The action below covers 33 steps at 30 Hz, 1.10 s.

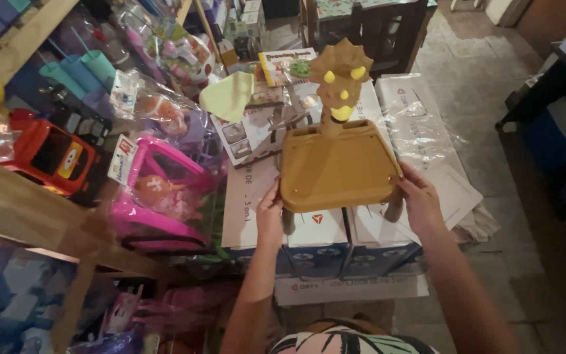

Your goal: The person assembles a yellow toy drawing desk by attaching a giraffe-shaped projector head to the base and then handles a pack of markers and a drawing book.

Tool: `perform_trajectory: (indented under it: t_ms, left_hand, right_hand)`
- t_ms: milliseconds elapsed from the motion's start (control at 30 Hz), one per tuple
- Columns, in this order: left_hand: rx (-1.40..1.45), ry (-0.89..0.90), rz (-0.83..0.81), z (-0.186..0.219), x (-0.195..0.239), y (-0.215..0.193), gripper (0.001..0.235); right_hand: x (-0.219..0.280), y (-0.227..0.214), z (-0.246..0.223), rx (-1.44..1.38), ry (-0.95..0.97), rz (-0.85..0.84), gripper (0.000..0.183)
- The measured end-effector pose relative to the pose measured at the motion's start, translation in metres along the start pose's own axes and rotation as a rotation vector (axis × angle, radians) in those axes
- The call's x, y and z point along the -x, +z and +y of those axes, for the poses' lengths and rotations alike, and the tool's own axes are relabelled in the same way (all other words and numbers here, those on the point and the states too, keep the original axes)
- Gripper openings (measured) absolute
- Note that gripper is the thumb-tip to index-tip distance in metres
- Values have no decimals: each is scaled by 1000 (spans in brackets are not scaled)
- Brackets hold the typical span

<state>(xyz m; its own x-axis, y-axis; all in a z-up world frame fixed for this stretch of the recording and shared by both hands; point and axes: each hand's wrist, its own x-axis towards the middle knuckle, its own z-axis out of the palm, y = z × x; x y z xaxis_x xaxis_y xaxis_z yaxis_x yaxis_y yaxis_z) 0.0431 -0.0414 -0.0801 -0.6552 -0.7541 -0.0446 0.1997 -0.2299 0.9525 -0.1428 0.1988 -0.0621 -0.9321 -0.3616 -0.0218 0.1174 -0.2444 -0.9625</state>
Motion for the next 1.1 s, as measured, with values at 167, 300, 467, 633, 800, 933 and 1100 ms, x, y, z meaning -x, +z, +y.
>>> perform_trajectory:
  t_ms: [167,300,467,633,800,933,1100]
  left_hand:
    - [-43,34,71,-8,0,-13,49]
    - [-205,113,56,-6,20,-11,56]
    - [-523,452,-36,-3,26,0,69]
    - [-569,536,-71,-26,14,-1,73]
    - [-655,511,27,-28,16,-2,66]
    - [-655,549,32,-24,19,0,51]
    - [-827,657,20,-19,15,-5,44]
  right_hand:
    - [-22,-78,19,766,-344,224,43]
    - [-13,-108,-2,983,-127,330,49]
    - [-56,-167,37,1117,128,405,85]
    - [-61,-169,32,1071,165,355,85]
    - [-22,-137,-6,932,62,330,60]
    - [-45,-190,13,851,-52,324,46]
    - [-44,-168,-43,680,259,474,28]
